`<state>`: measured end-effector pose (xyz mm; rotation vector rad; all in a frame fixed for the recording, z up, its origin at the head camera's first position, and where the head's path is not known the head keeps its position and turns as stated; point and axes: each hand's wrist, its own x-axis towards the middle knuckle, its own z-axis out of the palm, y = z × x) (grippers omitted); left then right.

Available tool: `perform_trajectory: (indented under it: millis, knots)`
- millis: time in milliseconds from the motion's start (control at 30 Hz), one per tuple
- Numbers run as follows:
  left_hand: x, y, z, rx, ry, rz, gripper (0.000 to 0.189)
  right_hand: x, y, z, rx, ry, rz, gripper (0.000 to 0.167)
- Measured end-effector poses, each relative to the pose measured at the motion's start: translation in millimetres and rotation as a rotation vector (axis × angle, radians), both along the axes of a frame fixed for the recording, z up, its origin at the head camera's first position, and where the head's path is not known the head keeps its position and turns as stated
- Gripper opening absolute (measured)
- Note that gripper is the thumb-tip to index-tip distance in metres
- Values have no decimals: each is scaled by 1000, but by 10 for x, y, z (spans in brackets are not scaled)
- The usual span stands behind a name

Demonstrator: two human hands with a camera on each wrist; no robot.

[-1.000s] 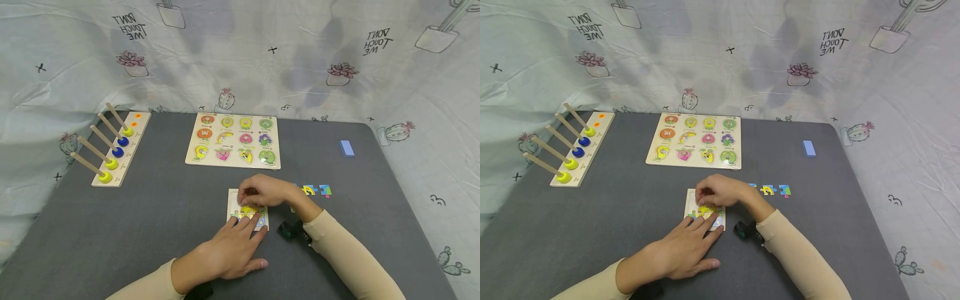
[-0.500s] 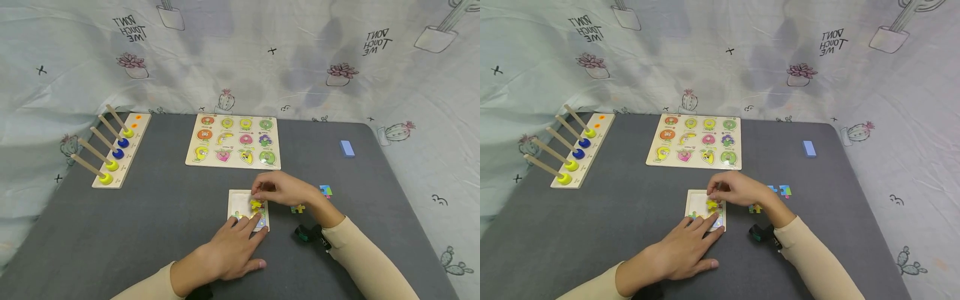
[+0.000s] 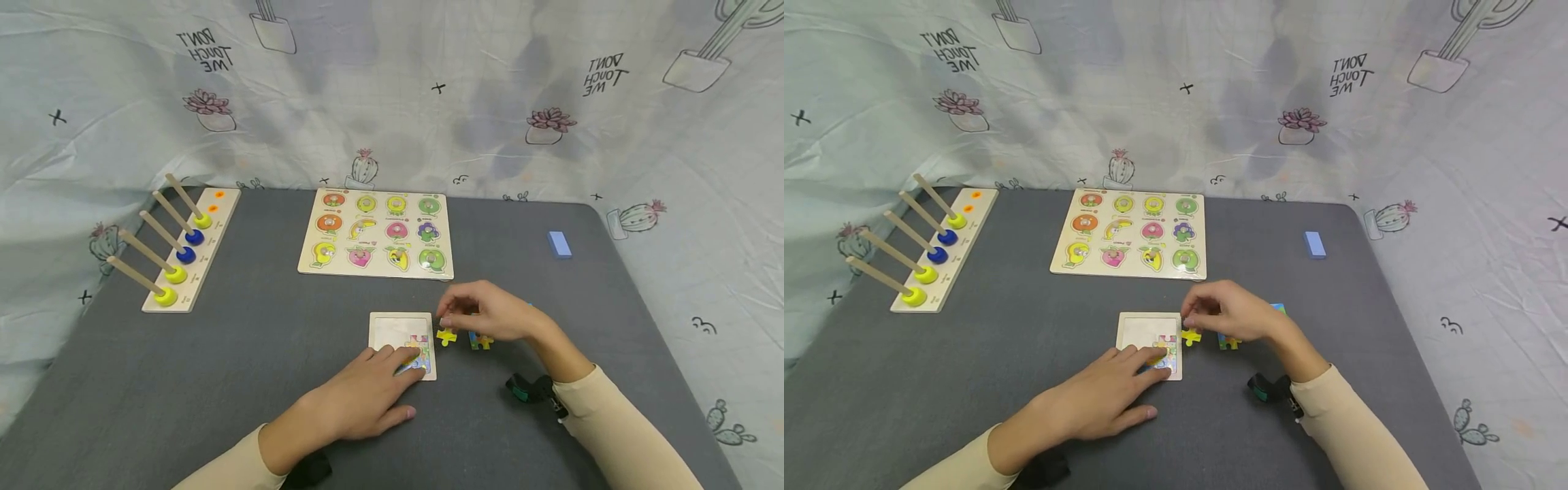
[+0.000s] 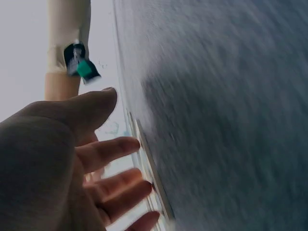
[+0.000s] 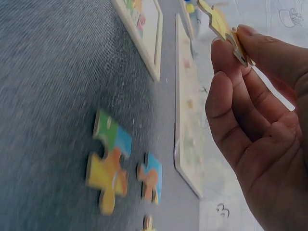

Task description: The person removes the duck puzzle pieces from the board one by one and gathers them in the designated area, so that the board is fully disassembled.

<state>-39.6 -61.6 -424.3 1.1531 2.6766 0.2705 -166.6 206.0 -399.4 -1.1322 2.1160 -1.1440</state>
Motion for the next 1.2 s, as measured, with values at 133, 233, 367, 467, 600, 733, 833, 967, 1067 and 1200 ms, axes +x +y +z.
perform_trajectory:
  millis: [133,233,367,467,600,733,833,967,1067,1200]
  knots:
    - [-89,-62,-4,59,17,-4,46,17,119,-14,-2,-4,-9,12]
    - [-161,-112,-10,87,23,-6,43,32,202,-27,0,-18,-28,11]
    - [-261,-167,-33,124,44,-23,38,57,305,-43,-2,-18,-56,9]
    - [-313,-195,-52,153,58,-26,35,80,383,-62,-12,-23,-78,7]
    - [-343,-218,-69,174,50,-12,37,102,501,-78,-20,-32,-110,7]
    - [-342,-230,-61,172,34,-7,37,114,640,-103,-16,-22,-137,9]
    - [-311,-230,-39,165,35,-15,35,118,735,-143,-8,-17,-152,8]
    - [-227,-204,-2,142,42,-52,37,122,833,-202,12,-7,-163,8]
    - [-167,-177,10,93,48,-72,41,116,888,-237,31,-4,-159,9]
    - [-139,-151,1,49,68,-78,41,100,948,-270,53,-19,-165,9]
